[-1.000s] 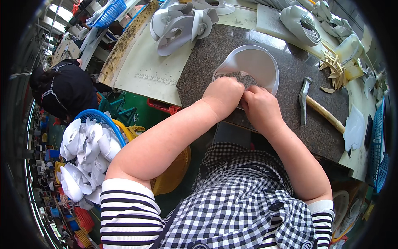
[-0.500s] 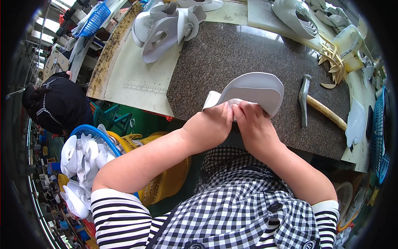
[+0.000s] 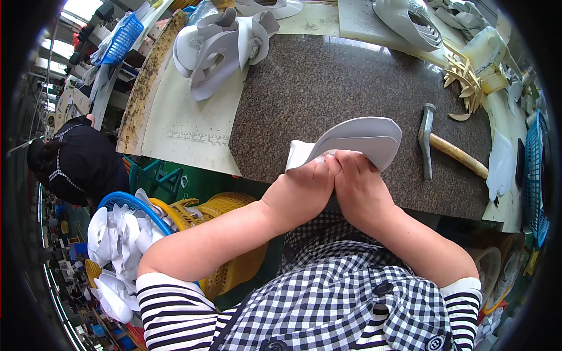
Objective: The person assembles shoe upper components by folding and pressing the edges of leather components and white plastic parts by hand, aligning them to form the shoe upper.
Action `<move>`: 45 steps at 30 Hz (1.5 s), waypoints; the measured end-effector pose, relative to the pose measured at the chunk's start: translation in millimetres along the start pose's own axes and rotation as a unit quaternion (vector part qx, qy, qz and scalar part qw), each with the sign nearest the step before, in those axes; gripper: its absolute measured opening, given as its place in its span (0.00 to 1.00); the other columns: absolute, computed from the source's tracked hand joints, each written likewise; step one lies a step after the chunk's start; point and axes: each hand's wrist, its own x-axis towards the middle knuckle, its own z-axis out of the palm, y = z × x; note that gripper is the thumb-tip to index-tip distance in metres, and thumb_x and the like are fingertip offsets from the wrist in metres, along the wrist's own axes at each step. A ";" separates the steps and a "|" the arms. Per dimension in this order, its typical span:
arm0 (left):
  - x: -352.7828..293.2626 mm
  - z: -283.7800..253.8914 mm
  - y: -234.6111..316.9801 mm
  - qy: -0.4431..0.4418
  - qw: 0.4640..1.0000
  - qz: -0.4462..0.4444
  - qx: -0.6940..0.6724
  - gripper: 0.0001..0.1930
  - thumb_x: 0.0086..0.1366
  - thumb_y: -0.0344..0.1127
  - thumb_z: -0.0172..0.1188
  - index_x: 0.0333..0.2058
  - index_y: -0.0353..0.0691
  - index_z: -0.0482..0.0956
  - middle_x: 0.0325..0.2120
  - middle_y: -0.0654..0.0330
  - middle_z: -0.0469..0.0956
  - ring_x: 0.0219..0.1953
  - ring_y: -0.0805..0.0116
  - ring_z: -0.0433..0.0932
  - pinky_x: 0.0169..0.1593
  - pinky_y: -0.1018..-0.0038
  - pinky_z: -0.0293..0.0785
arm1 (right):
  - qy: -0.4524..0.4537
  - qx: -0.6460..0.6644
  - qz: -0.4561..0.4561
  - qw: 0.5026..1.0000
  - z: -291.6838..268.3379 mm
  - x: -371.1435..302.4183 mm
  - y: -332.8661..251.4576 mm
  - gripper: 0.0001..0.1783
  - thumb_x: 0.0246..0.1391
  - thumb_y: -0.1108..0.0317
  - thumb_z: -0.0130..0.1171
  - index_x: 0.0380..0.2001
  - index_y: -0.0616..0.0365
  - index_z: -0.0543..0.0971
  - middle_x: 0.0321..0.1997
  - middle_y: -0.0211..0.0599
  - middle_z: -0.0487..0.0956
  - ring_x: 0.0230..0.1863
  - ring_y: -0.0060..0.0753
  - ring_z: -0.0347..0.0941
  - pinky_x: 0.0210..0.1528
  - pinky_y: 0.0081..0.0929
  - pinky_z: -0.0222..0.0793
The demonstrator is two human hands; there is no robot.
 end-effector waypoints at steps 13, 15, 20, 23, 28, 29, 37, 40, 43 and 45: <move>1.1 10.4 22.1 -0.013 0.999 -0.031 -0.029 0.08 0.58 0.31 0.55 0.34 0.36 0.80 0.33 0.63 0.73 0.31 0.72 0.79 0.28 0.80 0.77 | 0.033 0.194 -0.078 0.977 10.2 -37.9 38.6 0.24 0.41 0.78 0.63 0.47 0.60 0.76 0.55 0.39 0.73 0.58 0.47 0.71 0.59 0.39 0.70; -3.0 5.6 25.2 0.046 0.996 -0.022 -0.067 0.08 0.57 0.31 0.55 0.34 0.36 0.80 0.33 0.62 0.74 0.33 0.71 0.78 0.28 0.80 0.76 | 0.020 0.217 -0.041 0.975 5.2 -34.7 34.9 0.19 0.43 0.79 0.61 0.43 0.57 0.76 0.54 0.38 0.73 0.55 0.47 0.72 0.56 0.41 0.71; -21.5 -0.1 2.4 0.084 0.992 0.055 -0.078 0.15 0.54 0.32 0.59 0.41 0.34 0.80 0.38 0.59 0.76 0.43 0.62 0.75 0.45 0.69 0.74 | 0.047 0.086 -0.072 0.993 -15.2 -5.5 4.7 0.20 0.49 0.70 0.55 0.46 0.66 0.76 0.48 0.45 0.75 0.50 0.45 0.71 0.53 0.37 0.70; -32.6 -16.7 -3.0 0.037 0.996 0.050 -0.058 0.18 0.56 0.32 0.57 0.45 0.31 0.76 0.42 0.56 0.76 0.49 0.58 0.74 0.53 0.63 0.73 | -0.045 0.048 -0.062 0.996 -19.4 5.8 -11.7 0.21 0.49 0.69 0.55 0.46 0.68 0.77 0.48 0.46 0.75 0.50 0.44 0.70 0.55 0.39 0.68; -45.3 -21.5 -0.4 -0.009 0.997 -0.071 0.007 0.18 0.58 0.32 0.55 0.46 0.29 0.76 0.47 0.49 0.75 0.50 0.54 0.75 0.56 0.62 0.72 | -0.165 -0.066 -0.067 0.982 -28.3 16.7 -32.4 0.25 0.51 0.66 0.55 0.51 0.67 0.76 0.49 0.47 0.74 0.52 0.42 0.69 0.57 0.37 0.65; -46.3 -18.3 -0.8 -0.008 0.998 -0.068 -0.001 0.18 0.58 0.33 0.55 0.46 0.28 0.76 0.48 0.48 0.75 0.51 0.54 0.75 0.56 0.62 0.72 | -0.127 -0.100 -0.083 0.983 -24.7 15.6 -35.1 0.26 0.51 0.66 0.55 0.53 0.66 0.75 0.50 0.45 0.73 0.52 0.40 0.68 0.56 0.35 0.64; -50.9 -16.8 2.9 0.004 0.996 -0.083 -0.014 0.19 0.58 0.34 0.54 0.46 0.28 0.76 0.46 0.49 0.76 0.50 0.57 0.76 0.54 0.66 0.72 | 0.011 -0.080 -0.066 0.995 -0.4 15.8 -35.5 0.18 0.47 0.64 0.56 0.41 0.62 0.78 0.41 0.37 0.72 0.46 0.35 0.67 0.45 0.30 0.67; -50.5 -16.1 6.0 -0.010 0.996 -0.085 -0.010 0.20 0.58 0.35 0.53 0.46 0.28 0.76 0.45 0.50 0.76 0.49 0.58 0.76 0.54 0.67 0.72 | -0.063 -0.094 -0.020 0.993 -7.7 16.2 -38.6 0.29 0.48 0.68 0.57 0.56 0.64 0.73 0.49 0.41 0.72 0.50 0.38 0.68 0.49 0.32 0.66; -50.7 -15.6 5.1 0.015 0.996 -0.082 -0.024 0.18 0.57 0.35 0.54 0.43 0.30 0.78 0.40 0.53 0.76 0.45 0.61 0.75 0.50 0.70 0.74 | -0.105 -0.079 -0.007 0.991 -9.9 15.9 -33.8 0.29 0.46 0.69 0.58 0.55 0.66 0.73 0.50 0.45 0.72 0.51 0.43 0.69 0.49 0.34 0.69; -52.1 -15.7 3.1 0.028 0.995 -0.083 -0.039 0.16 0.56 0.36 0.55 0.40 0.32 0.79 0.36 0.56 0.76 0.42 0.63 0.75 0.46 0.74 0.75 | -0.116 -0.057 -0.048 0.990 -8.0 2.2 -25.1 0.18 0.47 0.68 0.56 0.42 0.65 0.77 0.43 0.43 0.74 0.46 0.39 0.72 0.47 0.33 0.70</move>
